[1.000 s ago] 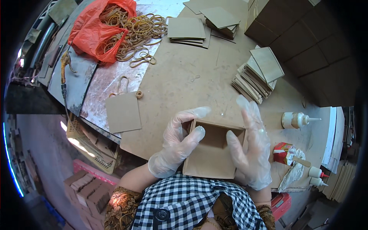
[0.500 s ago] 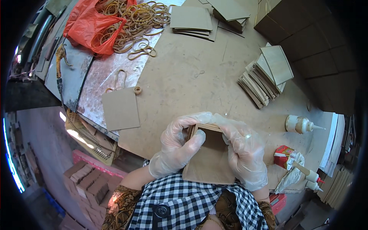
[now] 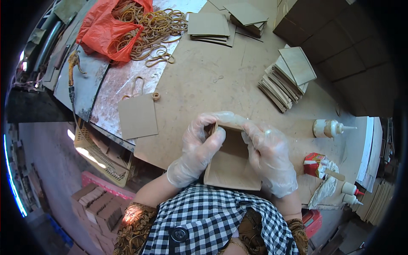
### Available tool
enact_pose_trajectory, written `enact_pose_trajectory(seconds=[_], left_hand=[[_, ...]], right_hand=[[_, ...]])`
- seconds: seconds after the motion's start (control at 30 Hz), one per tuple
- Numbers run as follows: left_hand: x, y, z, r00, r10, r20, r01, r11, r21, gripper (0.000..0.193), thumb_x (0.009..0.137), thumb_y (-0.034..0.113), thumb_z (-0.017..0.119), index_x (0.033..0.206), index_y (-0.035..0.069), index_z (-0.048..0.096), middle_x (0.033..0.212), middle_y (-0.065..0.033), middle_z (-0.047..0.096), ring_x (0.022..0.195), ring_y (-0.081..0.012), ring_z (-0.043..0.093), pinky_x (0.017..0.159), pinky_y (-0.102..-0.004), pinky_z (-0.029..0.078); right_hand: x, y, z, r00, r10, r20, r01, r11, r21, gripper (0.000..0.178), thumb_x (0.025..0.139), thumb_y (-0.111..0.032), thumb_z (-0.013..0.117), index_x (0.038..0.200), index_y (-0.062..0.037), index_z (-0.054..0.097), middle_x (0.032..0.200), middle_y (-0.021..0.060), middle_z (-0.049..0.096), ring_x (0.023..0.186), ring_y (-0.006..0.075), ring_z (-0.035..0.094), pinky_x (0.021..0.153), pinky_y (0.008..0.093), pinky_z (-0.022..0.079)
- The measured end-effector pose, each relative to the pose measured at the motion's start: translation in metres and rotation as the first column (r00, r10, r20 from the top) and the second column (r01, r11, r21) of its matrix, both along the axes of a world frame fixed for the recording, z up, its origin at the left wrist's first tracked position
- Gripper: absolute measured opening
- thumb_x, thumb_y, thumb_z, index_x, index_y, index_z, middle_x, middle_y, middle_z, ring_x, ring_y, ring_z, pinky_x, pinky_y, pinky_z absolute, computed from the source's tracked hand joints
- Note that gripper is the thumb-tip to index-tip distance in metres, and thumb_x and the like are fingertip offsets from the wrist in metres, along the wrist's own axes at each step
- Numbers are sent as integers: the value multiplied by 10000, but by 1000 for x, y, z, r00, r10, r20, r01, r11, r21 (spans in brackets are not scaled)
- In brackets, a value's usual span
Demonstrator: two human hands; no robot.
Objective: The person assembles small wooden boxes by applying glue to the edges of thin wooden boards and pressing them together. They wipe excess glue from the joints with a cloth and stack the finished boxes on the table.
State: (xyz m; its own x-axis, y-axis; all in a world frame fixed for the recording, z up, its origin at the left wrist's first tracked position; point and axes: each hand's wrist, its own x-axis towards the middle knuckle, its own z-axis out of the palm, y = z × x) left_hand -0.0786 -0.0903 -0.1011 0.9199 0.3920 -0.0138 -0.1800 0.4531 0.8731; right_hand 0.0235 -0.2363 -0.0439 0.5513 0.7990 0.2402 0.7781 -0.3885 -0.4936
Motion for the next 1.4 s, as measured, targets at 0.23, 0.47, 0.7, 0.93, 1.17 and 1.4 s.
enact_pose_trajectory(seconds=[0.23, 0.47, 0.7, 0.93, 1.17, 1.4], left_hand=[[4, 12, 7, 998, 0, 56, -9, 987, 161, 425, 1020, 247, 482, 1390, 37, 465, 1421, -128, 494, 1335, -223, 442, 1137, -375, 309], [-34, 47, -8, 984, -23, 176, -79, 832, 549, 466, 1014, 262, 512, 1437, 72, 469, 1556, -146, 343, 1447, -253, 303, 1191, -404, 193], [-36, 56, 24, 900, -431, 71, 190, 531, 826, 485, 868, 393, 682, 1247, 89, 680, 1583, -239, 240, 1500, -337, 169, 1179, -461, 182], [-31, 67, 13, 834, -551, 36, 307, 516, 799, 511, 801, 508, 736, 1155, 140, 735, 1590, -251, 205, 1492, -387, 177, 1166, -474, 217], [-21, 72, 2, 781, -605, 154, 224, 502, 835, 389, 837, 436, 732, 1088, 138, 739, 1567, -270, 230, 1471, -426, 210, 1163, -515, 229], [-20, 74, 7, 765, -618, 180, 262, 555, 789, 316, 761, 283, 796, 1015, 114, 715, 1560, -265, 246, 1466, -420, 202, 1174, -515, 184]], right_hand=[[-3, -4, 3, 961, -22, -277, 97, 961, 259, 337, 929, -136, 622, 1253, -42, 619, 1202, 183, 637, 1177, 331, 576, 1000, 404, 436], [-30, -36, 28, 998, 19, -68, 0, 961, 276, 418, 943, -267, 627, 1299, -49, 616, 1283, 128, 643, 1297, 293, 534, 1138, 477, 298], [-69, -25, 5, 980, 142, 137, -149, 988, 43, 364, 820, -264, 729, 1136, -95, 667, 989, 78, 696, 910, 234, 667, 863, 419, 477], [-68, -26, 1, 952, 238, 194, -221, 969, -107, 336, 738, -190, 752, 1041, -107, 634, 789, 19, 657, 656, 190, 608, 720, 385, 460], [-71, -23, 4, 957, 237, 169, -207, 962, -177, 341, 731, -158, 749, 1048, -107, 634, 830, 23, 685, 664, 176, 614, 828, 422, 461], [-72, -19, 8, 947, 270, 173, -228, 946, -229, 335, 733, -129, 718, 1054, -68, 642, 755, 25, 632, 670, 179, 617, 854, 431, 469]])
